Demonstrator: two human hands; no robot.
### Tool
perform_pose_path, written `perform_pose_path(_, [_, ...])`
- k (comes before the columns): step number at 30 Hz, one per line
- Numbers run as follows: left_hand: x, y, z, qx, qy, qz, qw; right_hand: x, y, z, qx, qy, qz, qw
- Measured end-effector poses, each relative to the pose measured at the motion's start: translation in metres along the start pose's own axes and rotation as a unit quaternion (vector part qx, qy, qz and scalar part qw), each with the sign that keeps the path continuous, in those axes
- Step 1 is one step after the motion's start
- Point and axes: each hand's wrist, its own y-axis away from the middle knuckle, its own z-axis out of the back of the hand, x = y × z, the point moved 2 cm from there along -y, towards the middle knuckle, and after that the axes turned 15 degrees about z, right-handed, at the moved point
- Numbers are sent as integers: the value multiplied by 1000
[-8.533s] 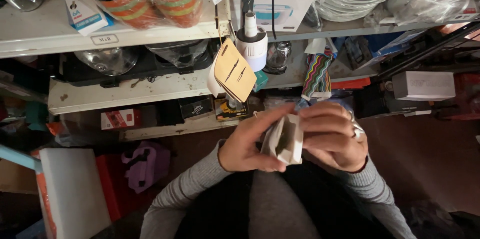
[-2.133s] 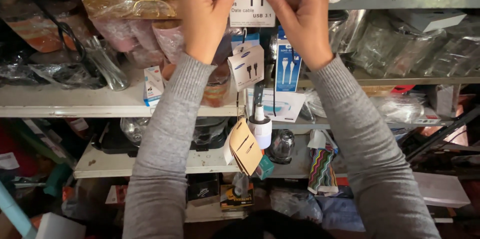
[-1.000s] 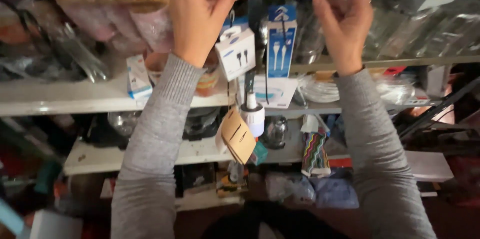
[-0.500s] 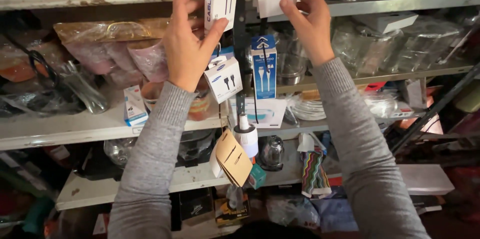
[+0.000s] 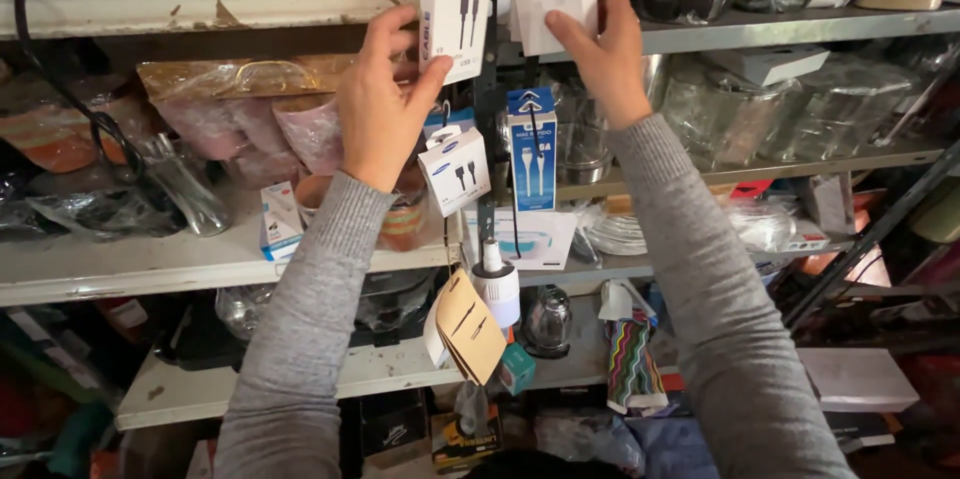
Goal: Organizing and checking inventory of boxed phone accessories on a table and retail shelves.
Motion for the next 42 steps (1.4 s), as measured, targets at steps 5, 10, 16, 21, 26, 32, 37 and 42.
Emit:
perform_pose_path(5, [4,-1,1,30,72,3,997,13,8,12,-12,52,1,999])
perform_pose_path(10, [6,-5,-3,93,205,73,972,33,3,20,-5,98,-2,995])
perform_pose_path(16, [10,-6,-11,116,238,106,958,48,3,23,9,-204,-155,967])
perform_pose_path(21, [10,-6,-14,108,202,103,968,56,7,25,13,-259,-158,953])
perform_pose_path(26, [15,-3,-15,90,182,42,978,42,11,22,11,-235,-150,960])
perform_pose_path(32, [17,4,-10,68,166,31,983,16,10,11,-5,-197,-154,968])
perform_pose_path(37, [24,23,19,14,76,9,997,11,25,10,-41,-110,-114,987])
perform_pose_path(42, [75,64,79,-19,175,58,983,-4,98,59,-45,43,17,998])
